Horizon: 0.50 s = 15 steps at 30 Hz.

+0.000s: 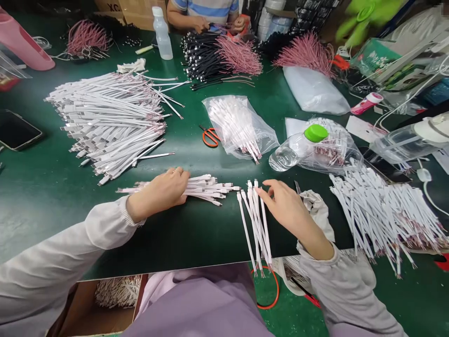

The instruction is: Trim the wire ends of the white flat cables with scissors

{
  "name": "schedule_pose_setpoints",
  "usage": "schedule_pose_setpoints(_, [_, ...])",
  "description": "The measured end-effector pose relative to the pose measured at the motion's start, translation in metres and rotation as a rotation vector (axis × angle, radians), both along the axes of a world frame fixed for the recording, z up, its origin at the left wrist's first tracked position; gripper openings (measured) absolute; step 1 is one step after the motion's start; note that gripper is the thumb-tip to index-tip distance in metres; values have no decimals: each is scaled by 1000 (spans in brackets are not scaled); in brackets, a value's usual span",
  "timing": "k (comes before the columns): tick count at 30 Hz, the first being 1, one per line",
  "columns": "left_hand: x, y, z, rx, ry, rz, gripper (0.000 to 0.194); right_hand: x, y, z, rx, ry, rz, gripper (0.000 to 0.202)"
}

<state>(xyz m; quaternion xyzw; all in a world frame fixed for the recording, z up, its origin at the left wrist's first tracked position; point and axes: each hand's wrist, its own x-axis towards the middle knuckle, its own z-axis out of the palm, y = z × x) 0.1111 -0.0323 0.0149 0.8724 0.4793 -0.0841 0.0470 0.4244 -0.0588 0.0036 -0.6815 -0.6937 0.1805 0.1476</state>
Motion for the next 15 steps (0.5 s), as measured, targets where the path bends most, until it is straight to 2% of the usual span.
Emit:
schedule_pose_setpoints(3, [7,-2,2,-25,24,24,23,-19,-1,12,237,-50,160,38])
schedule_pose_setpoints(6, [10,-2,5,-50,-46,106,21,-60,2,24,383,-87,465,37])
schedule_pose_setpoints(8, [13,-1,14,-63,-136,145,18,-92,9,26,442,-157,642,50])
schedule_pose_setpoints(10, [18,-1,30,-35,-203,141,15,-120,21,23,447,-174,730,63])
schedule_pose_setpoints(11, [20,-2,41,-1,-212,121,14,-130,29,22,421,-140,722,64])
schedule_pose_setpoints(14, [26,-19,84,166,-180,87,34,-145,51,22,371,29,615,47])
schedule_pose_setpoints(15, [26,-28,101,297,-184,67,35,-145,57,24,390,91,592,39])
